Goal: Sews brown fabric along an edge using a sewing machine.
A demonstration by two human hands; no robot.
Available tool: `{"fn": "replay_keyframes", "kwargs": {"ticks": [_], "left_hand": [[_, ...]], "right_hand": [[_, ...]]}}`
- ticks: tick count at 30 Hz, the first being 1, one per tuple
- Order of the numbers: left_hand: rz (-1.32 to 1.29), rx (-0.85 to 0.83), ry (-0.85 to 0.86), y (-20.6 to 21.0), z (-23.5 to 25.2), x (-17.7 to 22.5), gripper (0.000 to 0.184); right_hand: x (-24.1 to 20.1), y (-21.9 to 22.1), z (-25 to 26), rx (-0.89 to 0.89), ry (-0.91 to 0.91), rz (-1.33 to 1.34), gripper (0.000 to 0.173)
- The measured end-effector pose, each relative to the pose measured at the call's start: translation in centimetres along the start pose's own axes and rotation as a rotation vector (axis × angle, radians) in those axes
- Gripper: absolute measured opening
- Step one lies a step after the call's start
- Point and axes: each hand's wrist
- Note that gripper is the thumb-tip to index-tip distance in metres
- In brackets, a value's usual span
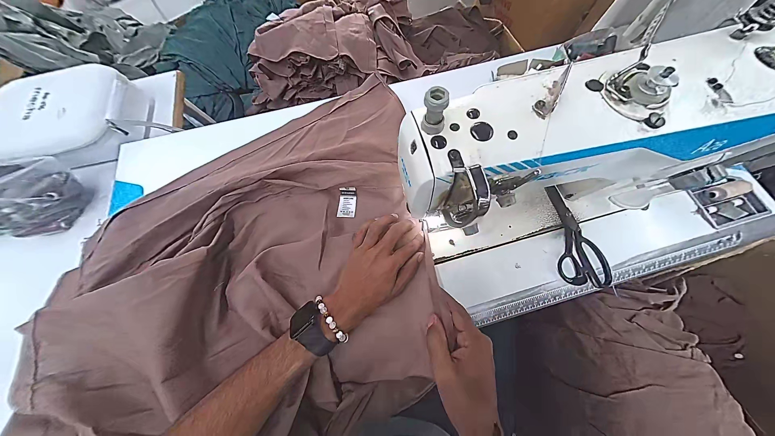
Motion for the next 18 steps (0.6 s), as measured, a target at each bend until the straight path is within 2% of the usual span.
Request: {"fn": "replay_keyframes", "kwargs": {"ticks": [2,7,14,16,18], "left_hand": [[0.05,0.016,0.028,0.1,0.1,0.2,0.035],[0.106,-0.042,-0.084,0.2,-0.5,2.3,0.041],[0.08,0.022,0.083,-0.1,0.2,-0.3,0.033],[0.123,0.011,0.041,-0.4,0.2,0.8,0.033],[0.146,-0.021,-0.073,-0.1,-0.4,2.7,0.039]], "right_hand": [[0.1,0.1,1.0,-0.015,0.022,-0.068,0.048],[-0.2,-0.3,1.5,-0.044,0.046,-0.052,0.048],[-0.4,0.2,3.1,-0.037,0.033,-0.092,0.048],[-0.5,0.2,3.3,-0.036,0.031,-0.132,0.048],[-0.5,0.1,3.4,-0.027,0.022,-0.159,0.047]]}}
Point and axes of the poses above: each hand's wrist, its own z-axis towards the middle knuckle, its own y-axis out of the palm, x = y × z, and after that the axes turned 11 degrees about y, right-handed
